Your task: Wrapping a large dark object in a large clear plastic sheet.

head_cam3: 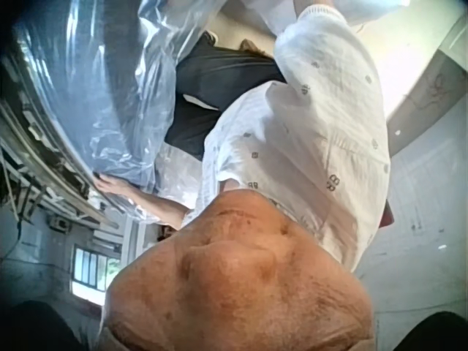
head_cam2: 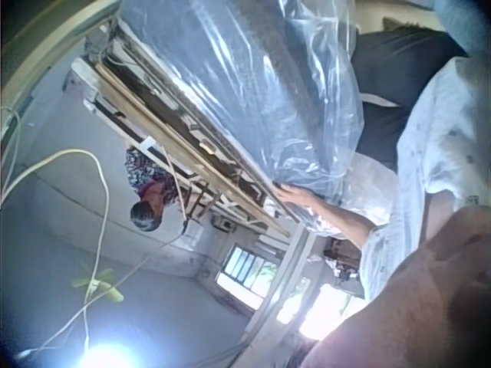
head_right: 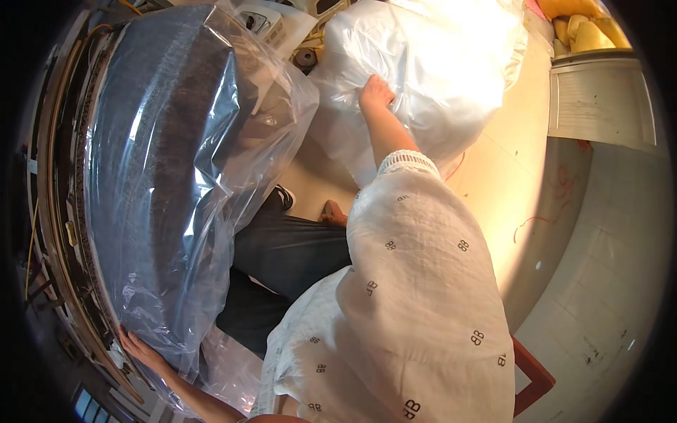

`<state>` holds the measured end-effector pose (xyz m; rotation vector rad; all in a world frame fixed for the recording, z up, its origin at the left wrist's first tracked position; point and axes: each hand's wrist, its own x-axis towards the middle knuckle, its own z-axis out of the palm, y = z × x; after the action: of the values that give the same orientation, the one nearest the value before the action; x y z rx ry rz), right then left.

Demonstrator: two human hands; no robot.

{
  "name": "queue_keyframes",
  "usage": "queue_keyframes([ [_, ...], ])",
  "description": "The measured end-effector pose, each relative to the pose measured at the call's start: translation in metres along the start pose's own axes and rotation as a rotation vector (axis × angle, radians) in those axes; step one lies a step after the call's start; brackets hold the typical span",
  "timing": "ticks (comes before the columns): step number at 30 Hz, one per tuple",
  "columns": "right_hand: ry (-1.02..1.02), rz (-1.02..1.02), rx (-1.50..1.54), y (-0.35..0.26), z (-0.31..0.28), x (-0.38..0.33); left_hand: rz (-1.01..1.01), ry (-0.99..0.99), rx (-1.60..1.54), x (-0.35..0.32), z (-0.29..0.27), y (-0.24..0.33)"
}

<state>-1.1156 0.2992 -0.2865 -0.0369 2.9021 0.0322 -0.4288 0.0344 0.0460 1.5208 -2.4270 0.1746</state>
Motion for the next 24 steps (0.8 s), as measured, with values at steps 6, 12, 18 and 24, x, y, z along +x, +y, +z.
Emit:
queue_keyframes([
  [6, -0.070, -0.281, 0.348, 0.061, 0.002, 0.004, 0.000, 0.006, 0.028, -0.001, 0.000, 0.000],
  [12, -0.381, 0.316, 1.729, 0.140, -0.024, 0.003, 0.042, 0.043, 0.031, -0.002, 0.005, -0.021],
  [18, 0.209, 0.456, 2.133, 0.280, -0.142, 0.020, 0.048, 0.073, -0.022, -0.003, 0.011, -0.017],
  [24, -0.055, -0.321, 1.975, 0.239, -0.265, -0.087, -0.025, -0.117, 0.068, 0.025, 0.003, -0.068],
])
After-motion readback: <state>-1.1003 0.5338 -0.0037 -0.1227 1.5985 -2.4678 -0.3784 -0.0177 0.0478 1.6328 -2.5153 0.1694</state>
